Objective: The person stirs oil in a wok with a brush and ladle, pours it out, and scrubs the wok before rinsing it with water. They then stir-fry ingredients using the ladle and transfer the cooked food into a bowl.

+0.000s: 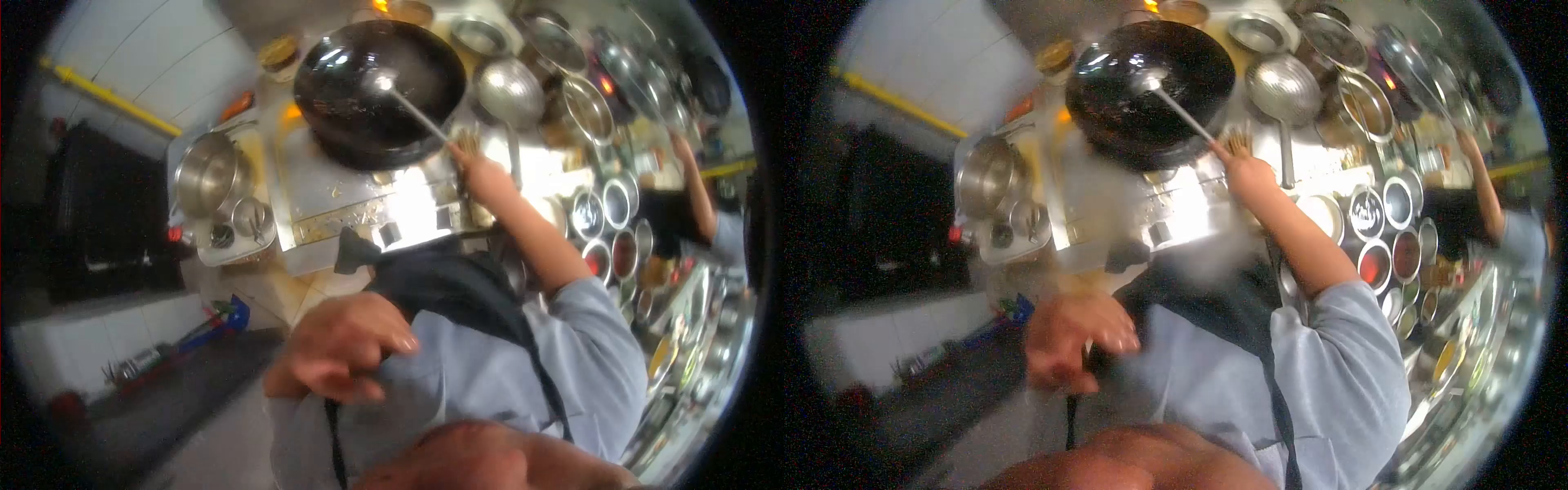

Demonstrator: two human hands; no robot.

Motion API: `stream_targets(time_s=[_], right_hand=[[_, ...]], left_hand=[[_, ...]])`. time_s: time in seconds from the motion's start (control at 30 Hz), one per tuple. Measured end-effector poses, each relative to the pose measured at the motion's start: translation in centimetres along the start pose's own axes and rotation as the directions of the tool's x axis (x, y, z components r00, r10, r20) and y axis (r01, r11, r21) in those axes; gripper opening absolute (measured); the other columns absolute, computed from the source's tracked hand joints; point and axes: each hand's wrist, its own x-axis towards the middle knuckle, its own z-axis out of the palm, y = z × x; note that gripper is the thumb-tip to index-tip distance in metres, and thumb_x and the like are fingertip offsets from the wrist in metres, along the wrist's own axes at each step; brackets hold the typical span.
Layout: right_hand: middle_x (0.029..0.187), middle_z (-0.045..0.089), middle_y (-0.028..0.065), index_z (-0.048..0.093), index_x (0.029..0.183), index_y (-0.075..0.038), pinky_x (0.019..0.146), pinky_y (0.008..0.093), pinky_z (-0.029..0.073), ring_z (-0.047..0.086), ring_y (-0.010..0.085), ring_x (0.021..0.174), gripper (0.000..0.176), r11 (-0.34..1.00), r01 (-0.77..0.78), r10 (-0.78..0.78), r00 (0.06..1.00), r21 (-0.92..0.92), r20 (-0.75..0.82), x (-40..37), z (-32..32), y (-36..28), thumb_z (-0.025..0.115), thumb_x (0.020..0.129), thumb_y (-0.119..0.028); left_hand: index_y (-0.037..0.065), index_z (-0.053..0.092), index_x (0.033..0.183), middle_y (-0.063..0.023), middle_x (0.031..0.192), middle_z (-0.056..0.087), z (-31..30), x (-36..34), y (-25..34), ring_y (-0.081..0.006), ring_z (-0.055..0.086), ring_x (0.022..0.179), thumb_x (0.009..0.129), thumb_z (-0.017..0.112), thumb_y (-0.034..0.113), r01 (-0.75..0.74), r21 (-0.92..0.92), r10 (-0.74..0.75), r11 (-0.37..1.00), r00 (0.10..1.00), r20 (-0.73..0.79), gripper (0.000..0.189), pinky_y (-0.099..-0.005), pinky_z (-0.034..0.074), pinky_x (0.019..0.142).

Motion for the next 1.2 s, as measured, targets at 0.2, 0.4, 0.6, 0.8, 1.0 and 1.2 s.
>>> stream_targets(time_s=[0.2, 0.4, 0.6, 0.8, 1.0, 1.2], right_hand=[[0.106, 0.058, 0.0184, 0.049, 0.137, -0.016, 0.078, 0.0447, 0.053, 0.063, 0.0349, 0.092, 0.05, 0.978, 0.11, 0.017, 0.805, 0.177, -0.593, -5.5, 4.4, -1.6, 0.052, 0.087, -0.008], [0.11, 0.061, 0.017, 0.056, 0.126, -0.007, 0.085, 0.0416, 0.051, 0.062, 0.0342, 0.094, 0.044, 0.684, -0.022, 0.235, 0.953, 0.729, -0.192, -23.2, 7.9, -2.2, 0.061, 0.084, -0.019], [0.111, 0.062, 0.02, 0.057, 0.127, -0.004, 0.09, 0.0423, 0.048, 0.061, 0.0345, 0.102, 0.045, 0.386, -0.138, 0.587, 0.799, 0.912, -0.127, -34.8, 17.6, -3.2, 0.058, 0.087, -0.025], [0.111, 0.062, 0.0203, 0.056, 0.128, -0.005, 0.091, 0.0419, 0.047, 0.061, 0.0346, 0.102, 0.047, 0.237, -0.201, 0.812, 0.578, 0.951, -0.08, -44.6, 24.1, -3.6, 0.059, 0.086, -0.026], [0.111, 0.062, 0.0167, 0.058, 0.127, -0.007, 0.088, 0.0415, 0.048, 0.061, 0.0327, 0.099, 0.044, 0.021, -0.373, 0.954, 0.284, 0.928, 0.093, -59.7, 30.2, -3.8, 0.06, 0.085, -0.023], [0.104, 0.063, 0.0163, 0.065, 0.114, -0.006, 0.088, 0.0409, 0.047, 0.06, 0.0328, 0.099, 0.033, -0.245, -0.368, 0.934, 0.158, 0.897, 0.32, -68.6, 32.7, -4.5, 0.057, 0.085, -0.019]], left_hand=[[-0.006, 0.059, 0.112, -0.0193, 0.097, 0.063, 3.4, 9.0, -0.9, -0.0321, 0.064, 0.079, 0.081, 0.074, 0.016, 0.232, -0.472, 0.07, 0.85, 0.84, 0.538, 0.041, -0.0389, 0.051, 0.064], [-0.009, 0.065, 0.097, -0.0283, 0.095, 0.066, 11.1, 11.5, -5.0, -0.0414, 0.066, 0.075, 0.081, 0.058, 0.05, 0.586, -0.576, 0.249, 0.57, 0.544, 0.801, 0.061, -0.046, 0.055, 0.07], [-0.009, 0.065, 0.09, -0.0258, 0.092, 0.067, 21.8, 13.0, -4.1, -0.0416, 0.067, 0.077, 0.079, 0.062, 0.045, 0.859, -0.195, 0.426, 0.473, -0.029, 0.904, 0.056, -0.0473, 0.054, 0.072], [-0.001, 0.066, 0.085, -0.0236, 0.092, 0.067, 32.3, 8.8, -1.3, -0.0376, 0.068, 0.077, 0.078, 0.063, 0.035, 0.869, -0.321, 0.36, 0.377, 0.182, 0.915, 0.037, -0.0457, 0.055, 0.068], [0.006, 0.064, 0.088, -0.0173, 0.099, 0.065, 44.8, 5.6, -4.4, -0.0274, 0.066, 0.082, 0.08, 0.063, 0.007, 0.353, -0.454, 0.473, 0.818, 0.037, 0.88, 0.009, -0.0362, 0.054, 0.072], [0.001, 0.063, 0.1, -0.0118, 0.103, 0.064, 48.7, -3.4, -16.0, -0.02, 0.064, 0.089, 0.078, 0.065, 0.002, 0.361, 0.211, -0.234, 0.909, 0.022, 0.972, 0.022, -0.0304, 0.051, 0.081]])
